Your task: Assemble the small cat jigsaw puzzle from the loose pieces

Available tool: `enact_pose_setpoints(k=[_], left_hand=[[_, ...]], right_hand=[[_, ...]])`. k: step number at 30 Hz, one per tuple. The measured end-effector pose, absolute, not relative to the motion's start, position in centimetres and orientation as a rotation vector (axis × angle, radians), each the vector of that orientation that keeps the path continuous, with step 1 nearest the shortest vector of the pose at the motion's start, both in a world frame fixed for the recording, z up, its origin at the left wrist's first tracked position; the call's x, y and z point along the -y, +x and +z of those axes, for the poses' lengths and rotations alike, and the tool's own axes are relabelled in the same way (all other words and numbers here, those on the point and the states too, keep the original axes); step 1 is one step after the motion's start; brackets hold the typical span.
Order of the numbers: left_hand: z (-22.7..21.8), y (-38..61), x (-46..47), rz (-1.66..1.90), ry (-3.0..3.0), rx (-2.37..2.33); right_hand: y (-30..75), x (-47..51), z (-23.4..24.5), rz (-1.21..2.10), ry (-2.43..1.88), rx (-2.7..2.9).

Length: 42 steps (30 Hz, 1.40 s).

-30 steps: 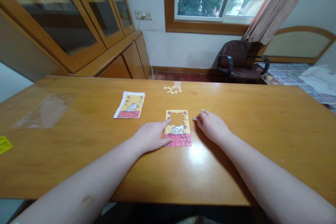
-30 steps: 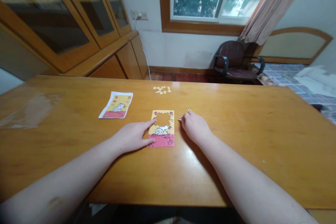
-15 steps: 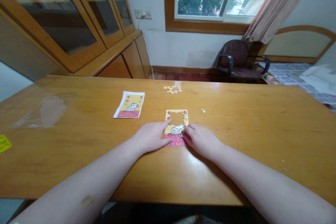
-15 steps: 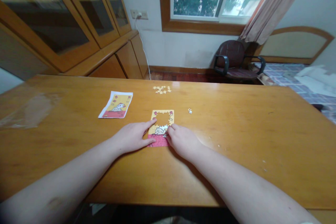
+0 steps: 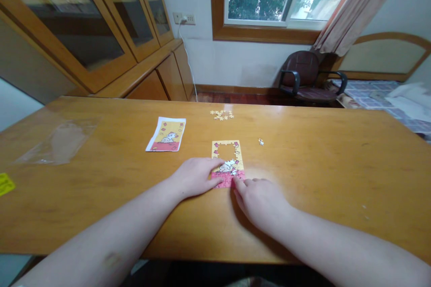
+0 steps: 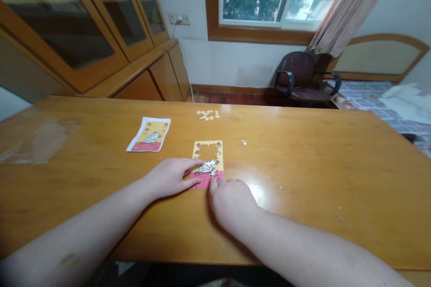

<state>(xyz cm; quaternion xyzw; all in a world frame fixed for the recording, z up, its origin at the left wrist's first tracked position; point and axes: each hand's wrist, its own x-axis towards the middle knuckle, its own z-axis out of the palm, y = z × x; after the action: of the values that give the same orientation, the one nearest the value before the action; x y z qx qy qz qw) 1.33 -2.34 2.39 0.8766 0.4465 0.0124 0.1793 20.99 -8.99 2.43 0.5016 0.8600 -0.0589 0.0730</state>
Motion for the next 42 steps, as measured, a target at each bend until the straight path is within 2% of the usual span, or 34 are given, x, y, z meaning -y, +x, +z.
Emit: enact_pose_setpoints(k=[12,42], left_hand=[[2.0,1.4,2.2,-0.024,2.461,-1.301],[2.7,1.7,2.3,-0.03,2.501,-1.287]], right_hand=[[20.3,8.6,2.1,-0.218,1.649,-2.434],[18.8,6.8,1.9,-0.36,1.758,-2.459]])
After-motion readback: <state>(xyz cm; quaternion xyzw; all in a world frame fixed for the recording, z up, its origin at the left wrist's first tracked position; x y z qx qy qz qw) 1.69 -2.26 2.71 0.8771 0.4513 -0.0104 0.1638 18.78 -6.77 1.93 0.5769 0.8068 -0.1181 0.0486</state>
